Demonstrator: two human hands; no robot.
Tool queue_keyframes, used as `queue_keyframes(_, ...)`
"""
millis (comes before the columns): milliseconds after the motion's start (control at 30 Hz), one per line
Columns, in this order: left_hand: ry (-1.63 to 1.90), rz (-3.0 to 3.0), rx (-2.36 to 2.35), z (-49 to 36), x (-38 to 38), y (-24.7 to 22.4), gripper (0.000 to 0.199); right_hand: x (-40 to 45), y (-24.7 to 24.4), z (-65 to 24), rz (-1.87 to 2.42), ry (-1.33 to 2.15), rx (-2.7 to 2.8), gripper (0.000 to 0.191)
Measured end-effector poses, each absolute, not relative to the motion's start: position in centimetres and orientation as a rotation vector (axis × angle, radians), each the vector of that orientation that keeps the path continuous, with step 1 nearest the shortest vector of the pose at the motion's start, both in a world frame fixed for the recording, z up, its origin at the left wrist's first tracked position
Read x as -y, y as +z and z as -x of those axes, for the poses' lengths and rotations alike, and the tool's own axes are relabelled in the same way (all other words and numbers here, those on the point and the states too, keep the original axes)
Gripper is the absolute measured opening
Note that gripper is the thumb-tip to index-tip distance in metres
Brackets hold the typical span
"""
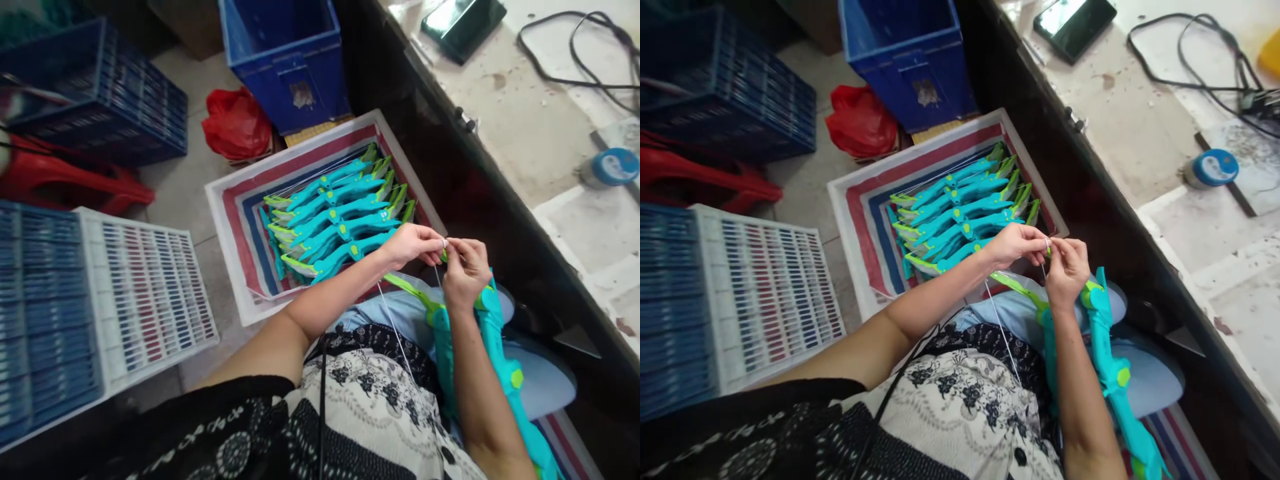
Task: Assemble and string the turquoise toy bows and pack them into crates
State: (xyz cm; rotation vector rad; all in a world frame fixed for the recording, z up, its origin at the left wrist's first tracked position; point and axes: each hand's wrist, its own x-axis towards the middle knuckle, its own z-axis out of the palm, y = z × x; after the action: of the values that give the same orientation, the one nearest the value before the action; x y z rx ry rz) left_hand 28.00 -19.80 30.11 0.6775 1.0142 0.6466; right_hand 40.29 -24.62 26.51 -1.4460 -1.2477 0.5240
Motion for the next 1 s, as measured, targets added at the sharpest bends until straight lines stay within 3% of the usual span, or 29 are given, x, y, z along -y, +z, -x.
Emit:
queue_keyframes(367,0.841,-0.573,-1.145,-28.9,20.6,28.6,0.014,24.5,25.6,-40.3,1.367,0.550,1.471,0.024)
queue_keyframes(533,0.980,-0.391,-1.105,-29.7,20.9,27.7,0.023,24.6,25.7,-40.6,1.443,0.452,1.621,0.023)
queue_keyframes(800,0.838,-0.715,-1.120,-29.0,21.6,27.6,0.023,24.8,25.7,-42.2,1.573,0.403,1.860,0.023)
queue_keyframes(1000,0.730,-0.932,-1.139,-28.2,21.5,27.3,0.026,25.6,24.9,-41.9,1.482,0.549,1.522,0.019)
